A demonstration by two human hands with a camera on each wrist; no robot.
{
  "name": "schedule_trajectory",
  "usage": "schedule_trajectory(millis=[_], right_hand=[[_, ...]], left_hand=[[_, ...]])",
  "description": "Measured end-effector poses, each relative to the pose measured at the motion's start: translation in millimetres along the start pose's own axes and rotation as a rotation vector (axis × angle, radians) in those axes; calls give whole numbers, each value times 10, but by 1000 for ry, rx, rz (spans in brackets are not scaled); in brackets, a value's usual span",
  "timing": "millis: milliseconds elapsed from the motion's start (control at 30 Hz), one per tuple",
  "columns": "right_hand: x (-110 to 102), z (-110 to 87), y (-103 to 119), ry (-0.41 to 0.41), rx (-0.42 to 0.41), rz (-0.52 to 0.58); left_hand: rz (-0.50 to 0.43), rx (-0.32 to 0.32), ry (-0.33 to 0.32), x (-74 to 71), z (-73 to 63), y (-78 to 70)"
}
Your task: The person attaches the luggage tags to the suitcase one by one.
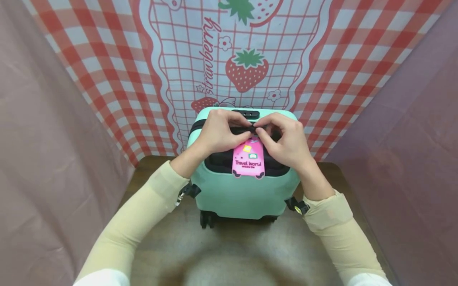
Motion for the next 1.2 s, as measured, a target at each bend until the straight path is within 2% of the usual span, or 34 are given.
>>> schedule_trajectory(millis=[200, 533, 833, 1000, 1200], right_hand=[[-3, 0, -3, 12, -27, 14], [17, 0, 9, 31, -32, -67], [23, 2, 36, -2, 33, -120], [21, 24, 13, 2, 23, -62], [1, 4, 9, 27, -15, -88]], left_hand=[[-10, -5, 9, 3, -6, 6], [-14, -10, 10, 10, -6, 0], [0, 3, 19, 1, -20, -7], [-46, 24, 5, -11, -36, 13], [-86, 41, -5, 17, -20, 16]])
Point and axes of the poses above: each hand's wrist, its own z-axis towards the middle knuckle, its own x-axis out of the palm, y = z × x, the point moved 1 cm from there along z, towards the middle knuckle, and after that the axes turned 14 degrees about -x, right-handed, at the moved point
